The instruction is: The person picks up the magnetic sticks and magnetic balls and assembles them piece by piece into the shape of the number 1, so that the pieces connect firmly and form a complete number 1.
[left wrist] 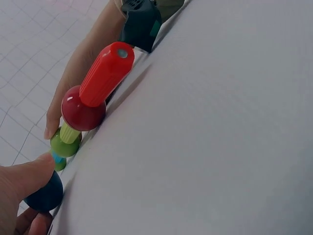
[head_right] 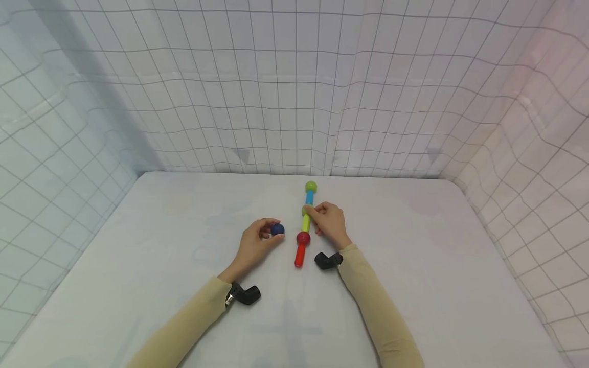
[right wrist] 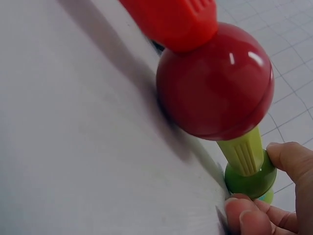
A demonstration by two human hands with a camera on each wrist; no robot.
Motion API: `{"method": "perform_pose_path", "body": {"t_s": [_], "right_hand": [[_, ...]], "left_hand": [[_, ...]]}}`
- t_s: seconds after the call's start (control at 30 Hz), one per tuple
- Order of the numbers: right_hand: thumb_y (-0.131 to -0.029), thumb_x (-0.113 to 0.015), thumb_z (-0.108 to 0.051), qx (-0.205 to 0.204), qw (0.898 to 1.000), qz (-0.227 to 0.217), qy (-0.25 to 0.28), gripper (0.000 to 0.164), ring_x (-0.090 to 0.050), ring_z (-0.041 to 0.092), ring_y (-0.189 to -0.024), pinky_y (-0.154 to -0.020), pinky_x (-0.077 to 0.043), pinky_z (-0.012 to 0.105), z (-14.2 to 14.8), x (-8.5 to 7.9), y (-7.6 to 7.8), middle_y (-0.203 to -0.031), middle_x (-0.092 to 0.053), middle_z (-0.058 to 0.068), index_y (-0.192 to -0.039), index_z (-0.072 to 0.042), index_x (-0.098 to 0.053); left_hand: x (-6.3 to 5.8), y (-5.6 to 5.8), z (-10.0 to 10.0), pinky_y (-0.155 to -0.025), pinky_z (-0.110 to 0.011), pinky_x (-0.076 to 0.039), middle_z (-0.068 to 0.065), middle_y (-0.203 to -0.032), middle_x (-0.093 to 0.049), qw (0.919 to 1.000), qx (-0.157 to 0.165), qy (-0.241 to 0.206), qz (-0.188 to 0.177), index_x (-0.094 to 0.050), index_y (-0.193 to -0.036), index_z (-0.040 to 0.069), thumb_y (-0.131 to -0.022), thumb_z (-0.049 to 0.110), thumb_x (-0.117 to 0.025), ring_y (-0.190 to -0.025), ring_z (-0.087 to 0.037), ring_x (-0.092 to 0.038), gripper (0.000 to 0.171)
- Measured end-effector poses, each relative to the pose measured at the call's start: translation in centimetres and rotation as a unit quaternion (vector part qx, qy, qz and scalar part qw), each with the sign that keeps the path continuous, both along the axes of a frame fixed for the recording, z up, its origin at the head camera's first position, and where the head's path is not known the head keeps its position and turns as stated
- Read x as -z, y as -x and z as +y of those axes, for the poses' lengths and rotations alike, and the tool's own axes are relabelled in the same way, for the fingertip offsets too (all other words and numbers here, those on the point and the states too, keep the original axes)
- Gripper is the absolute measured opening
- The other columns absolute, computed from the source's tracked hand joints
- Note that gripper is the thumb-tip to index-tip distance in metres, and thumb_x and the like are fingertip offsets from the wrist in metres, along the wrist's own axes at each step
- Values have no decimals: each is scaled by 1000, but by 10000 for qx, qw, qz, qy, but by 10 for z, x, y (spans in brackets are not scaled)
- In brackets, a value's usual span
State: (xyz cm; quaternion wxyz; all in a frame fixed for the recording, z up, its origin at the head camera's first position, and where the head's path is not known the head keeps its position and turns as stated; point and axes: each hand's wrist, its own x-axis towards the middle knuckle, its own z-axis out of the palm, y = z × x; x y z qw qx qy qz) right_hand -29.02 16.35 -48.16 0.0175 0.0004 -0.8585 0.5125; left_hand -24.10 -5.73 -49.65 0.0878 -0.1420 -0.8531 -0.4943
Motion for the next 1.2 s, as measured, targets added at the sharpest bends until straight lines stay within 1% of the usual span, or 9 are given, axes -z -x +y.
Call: {"method": "perform_pose_path", "body": {"t_s": [0.33, 0.5, 0.8, 0.93, 1.03, 1.2], "right_hand": [[-89, -64, -44, -45, 9999, -2, -108, 43, -51, 14, -41, -42, -44, 26, -1, -2, 8, -68, -61, 7, -97, -2, -64], [-89, -63, -44, -49, 9998, -21, -178, 43, -51, 14, -41, -42, -45, 26, -2, -2, 8, -68, -62, 8, -99, -2, -65], [-90, -61, -47, -46, 9998, -126, -154, 48, -54, 16, -44, -44, -47, 28, -2, -3, 5, -71, -62, 8, -101, -1, -63], [-90, -60, -48, -6, 9997, -235, -50, 50, -55, 15, -46, -46, -47, 27, 0, -3, 0, -74, -62, 9, -106, -1, -62], [-90, -58, -51, -40, 9991, -408, 70, 53, -56, 15, -46, -47, -48, 27, 2, -4, -8, -74, -62, 10, -109, -1, -60], [-89, -57, -55, -396, 9964, -713, 232, 60, -57, 18, -45, -47, -50, 30, 7, -7, -28, -72, -60, 12, -110, 1, -58]], "left_hand": [[-1, -5, 2, -72, -30, -50, -4, -94, -63, 9990, -261, -366, 12, -69, -110, 8, -77, 19, -81, -80, -16, -59, 36], [-1, -6, 1, -72, -30, -50, -5, -92, -64, 9988, -289, -394, -24, -69, -109, 7, -77, 18, -81, -79, -16, -59, 36], [-2, -6, 2, -71, -29, -50, -4, -92, -65, 9988, -289, -404, -56, -69, -108, 8, -77, 18, -81, -78, -15, -59, 35], [-2, -6, 2, -71, -29, -50, -4, -92, -65, 9987, -282, -426, -46, -69, -108, 7, -77, 18, -81, -78, -15, -60, 35], [-3, -6, 2, -72, -28, -50, -5, -93, -66, 9987, -267, -428, -59, -69, -108, 7, -77, 19, -81, -78, -15, -60, 35], [-4, -6, 2, -71, -28, -50, -5, -90, -66, 9985, -302, -448, -34, -68, -107, 6, -77, 20, -81, -77, -15, -60, 36]]}}
